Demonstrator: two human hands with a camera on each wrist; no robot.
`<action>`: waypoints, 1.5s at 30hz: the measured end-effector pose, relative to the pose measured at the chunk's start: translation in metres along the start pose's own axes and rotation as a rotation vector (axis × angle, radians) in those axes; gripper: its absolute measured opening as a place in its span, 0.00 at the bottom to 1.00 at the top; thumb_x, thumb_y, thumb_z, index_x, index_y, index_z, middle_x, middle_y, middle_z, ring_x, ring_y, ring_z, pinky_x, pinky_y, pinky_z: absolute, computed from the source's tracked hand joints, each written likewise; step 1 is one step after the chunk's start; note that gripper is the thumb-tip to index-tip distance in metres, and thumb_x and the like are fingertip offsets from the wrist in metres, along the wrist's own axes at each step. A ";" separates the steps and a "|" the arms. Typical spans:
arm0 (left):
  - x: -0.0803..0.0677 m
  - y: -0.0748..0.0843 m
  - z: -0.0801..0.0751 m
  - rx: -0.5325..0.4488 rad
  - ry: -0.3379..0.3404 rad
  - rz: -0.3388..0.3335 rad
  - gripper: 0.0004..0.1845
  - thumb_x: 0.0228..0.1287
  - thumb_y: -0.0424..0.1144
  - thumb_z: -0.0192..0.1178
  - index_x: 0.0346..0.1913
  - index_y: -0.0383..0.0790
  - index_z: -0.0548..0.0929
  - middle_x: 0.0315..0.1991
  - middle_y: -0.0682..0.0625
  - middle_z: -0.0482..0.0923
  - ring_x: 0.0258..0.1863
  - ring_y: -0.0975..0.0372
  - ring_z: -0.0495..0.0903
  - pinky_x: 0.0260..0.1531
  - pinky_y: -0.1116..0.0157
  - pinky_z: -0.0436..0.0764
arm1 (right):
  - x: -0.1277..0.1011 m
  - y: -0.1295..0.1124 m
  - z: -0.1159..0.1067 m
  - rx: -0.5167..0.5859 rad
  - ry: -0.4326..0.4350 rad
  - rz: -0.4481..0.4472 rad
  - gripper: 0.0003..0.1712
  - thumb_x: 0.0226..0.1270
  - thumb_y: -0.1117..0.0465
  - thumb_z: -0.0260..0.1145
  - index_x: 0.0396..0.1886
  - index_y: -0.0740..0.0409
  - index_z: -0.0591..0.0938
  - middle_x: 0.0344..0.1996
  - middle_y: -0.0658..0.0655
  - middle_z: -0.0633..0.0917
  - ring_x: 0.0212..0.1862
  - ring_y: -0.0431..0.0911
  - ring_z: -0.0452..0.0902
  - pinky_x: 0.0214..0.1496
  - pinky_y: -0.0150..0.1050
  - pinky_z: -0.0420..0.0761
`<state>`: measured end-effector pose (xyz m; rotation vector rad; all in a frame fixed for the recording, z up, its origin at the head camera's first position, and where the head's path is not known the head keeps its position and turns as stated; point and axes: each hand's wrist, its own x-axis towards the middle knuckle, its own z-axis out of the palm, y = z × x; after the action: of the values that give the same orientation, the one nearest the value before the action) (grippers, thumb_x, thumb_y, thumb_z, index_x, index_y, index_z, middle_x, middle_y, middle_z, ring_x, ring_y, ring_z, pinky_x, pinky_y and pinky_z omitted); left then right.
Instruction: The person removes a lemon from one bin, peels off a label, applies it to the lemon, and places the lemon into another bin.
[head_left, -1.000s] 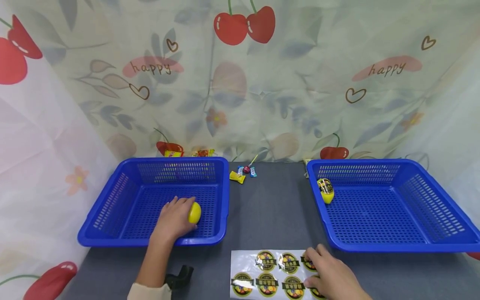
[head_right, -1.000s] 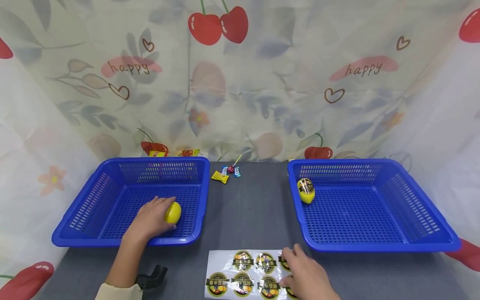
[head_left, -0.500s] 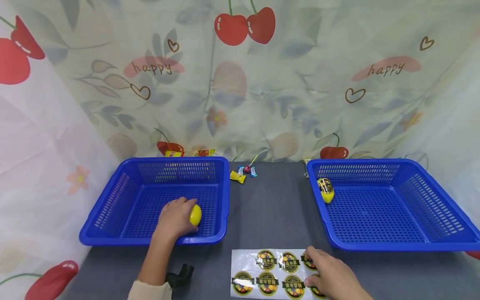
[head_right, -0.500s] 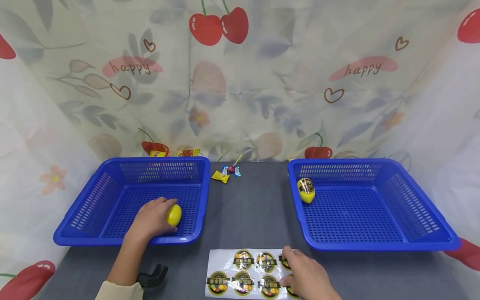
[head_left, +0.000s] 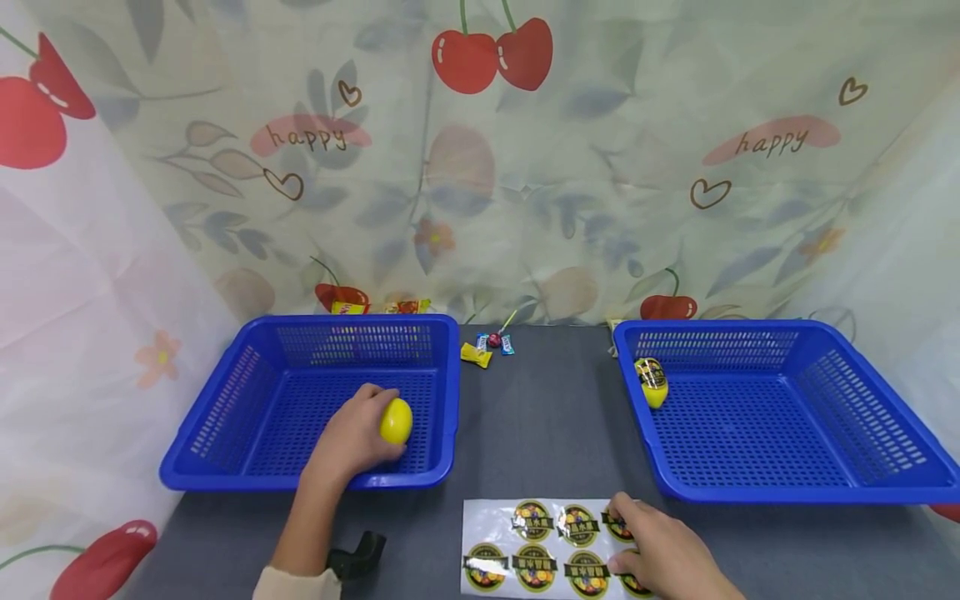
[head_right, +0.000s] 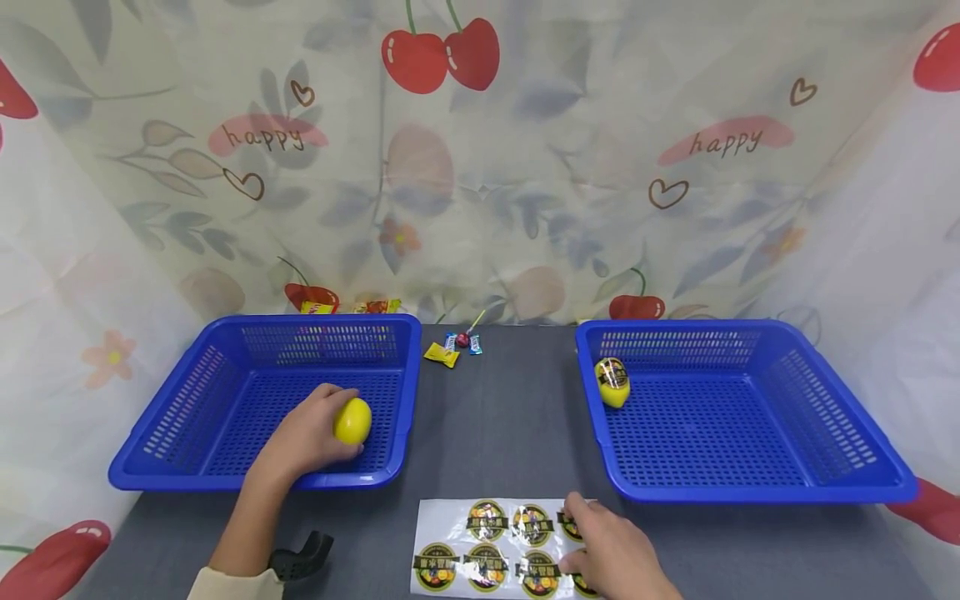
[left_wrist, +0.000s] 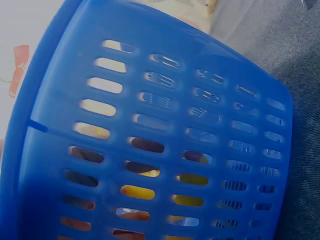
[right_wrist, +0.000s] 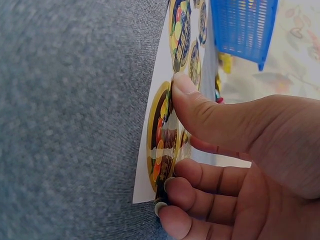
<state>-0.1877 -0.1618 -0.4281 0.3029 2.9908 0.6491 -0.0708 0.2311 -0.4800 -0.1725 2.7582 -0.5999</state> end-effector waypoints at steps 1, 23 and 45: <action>0.000 0.000 0.000 -0.017 0.013 0.004 0.41 0.47 0.42 0.78 0.67 0.34 0.75 0.58 0.37 0.74 0.48 0.47 0.76 0.51 0.45 0.78 | 0.000 0.000 0.000 0.000 -0.002 0.002 0.25 0.50 0.54 0.81 0.43 0.46 0.76 0.33 0.44 0.78 0.34 0.41 0.74 0.34 0.47 0.76; -0.007 0.045 0.008 -0.368 0.308 0.038 0.44 0.52 0.49 0.77 0.72 0.44 0.71 0.61 0.42 0.73 0.55 0.50 0.75 0.55 0.45 0.77 | 0.004 -0.002 -0.007 0.018 -0.049 -0.015 0.27 0.50 0.57 0.82 0.38 0.49 0.70 0.26 0.49 0.75 0.28 0.44 0.69 0.30 0.45 0.71; -0.020 0.113 0.044 -0.446 0.496 0.403 0.41 0.50 0.45 0.79 0.69 0.46 0.75 0.59 0.49 0.75 0.52 0.59 0.78 0.48 0.60 0.83 | 0.010 -0.008 -0.008 -0.012 -0.080 0.056 0.29 0.47 0.56 0.83 0.32 0.50 0.68 0.23 0.51 0.72 0.26 0.47 0.66 0.28 0.44 0.65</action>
<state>-0.1435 -0.0474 -0.4204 0.8259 3.1048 1.6108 -0.0821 0.2251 -0.4724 -0.1192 2.6802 -0.5496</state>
